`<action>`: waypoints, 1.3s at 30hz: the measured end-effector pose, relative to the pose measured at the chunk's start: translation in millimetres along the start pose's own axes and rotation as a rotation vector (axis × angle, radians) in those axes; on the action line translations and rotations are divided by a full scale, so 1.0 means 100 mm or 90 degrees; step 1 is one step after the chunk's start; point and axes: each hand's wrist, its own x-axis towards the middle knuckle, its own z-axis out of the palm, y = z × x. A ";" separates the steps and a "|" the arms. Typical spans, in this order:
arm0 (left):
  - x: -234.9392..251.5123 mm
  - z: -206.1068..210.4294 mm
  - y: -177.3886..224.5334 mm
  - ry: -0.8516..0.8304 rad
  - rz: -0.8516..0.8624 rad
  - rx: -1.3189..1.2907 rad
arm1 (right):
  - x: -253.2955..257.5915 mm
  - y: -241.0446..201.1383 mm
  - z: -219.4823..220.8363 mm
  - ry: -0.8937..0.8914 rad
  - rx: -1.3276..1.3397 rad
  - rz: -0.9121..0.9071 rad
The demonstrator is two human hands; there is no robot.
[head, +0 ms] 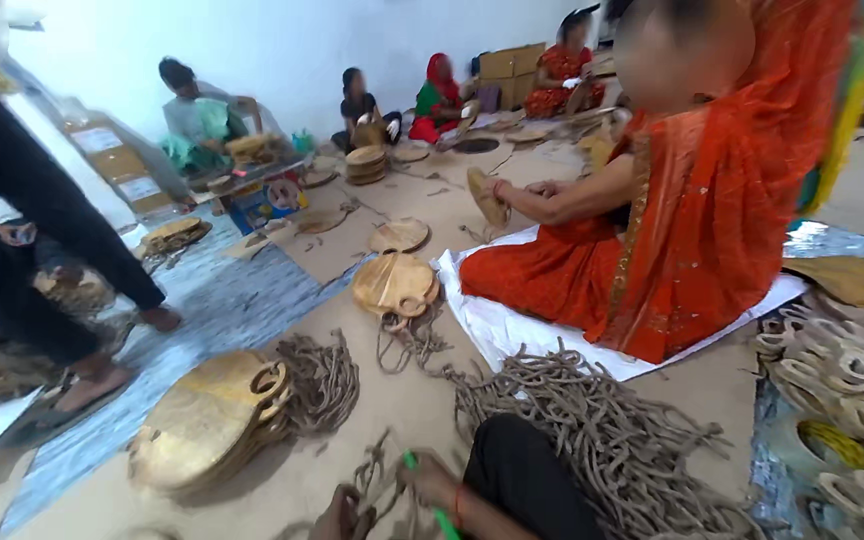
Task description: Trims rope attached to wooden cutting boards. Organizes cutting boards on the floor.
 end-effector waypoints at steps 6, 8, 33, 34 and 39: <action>-0.10 -0.31 -0.24 -0.037 -0.099 -0.188 | -0.09 0.01 -0.09 0.061 -0.002 -0.012; -0.09 -0.32 -0.26 0.011 -0.142 -0.221 | -0.29 0.09 0.07 -0.001 0.056 0.030; 0.00 0.00 -0.13 0.142 0.014 -0.362 | 0.16 0.17 0.61 -0.171 0.087 -0.008; 0.00 0.02 -0.12 0.158 0.020 -0.359 | 0.15 0.16 0.61 -0.169 0.088 -0.025; 0.00 0.07 -0.13 0.210 0.043 -0.329 | 0.17 0.20 0.64 -0.139 0.045 -0.048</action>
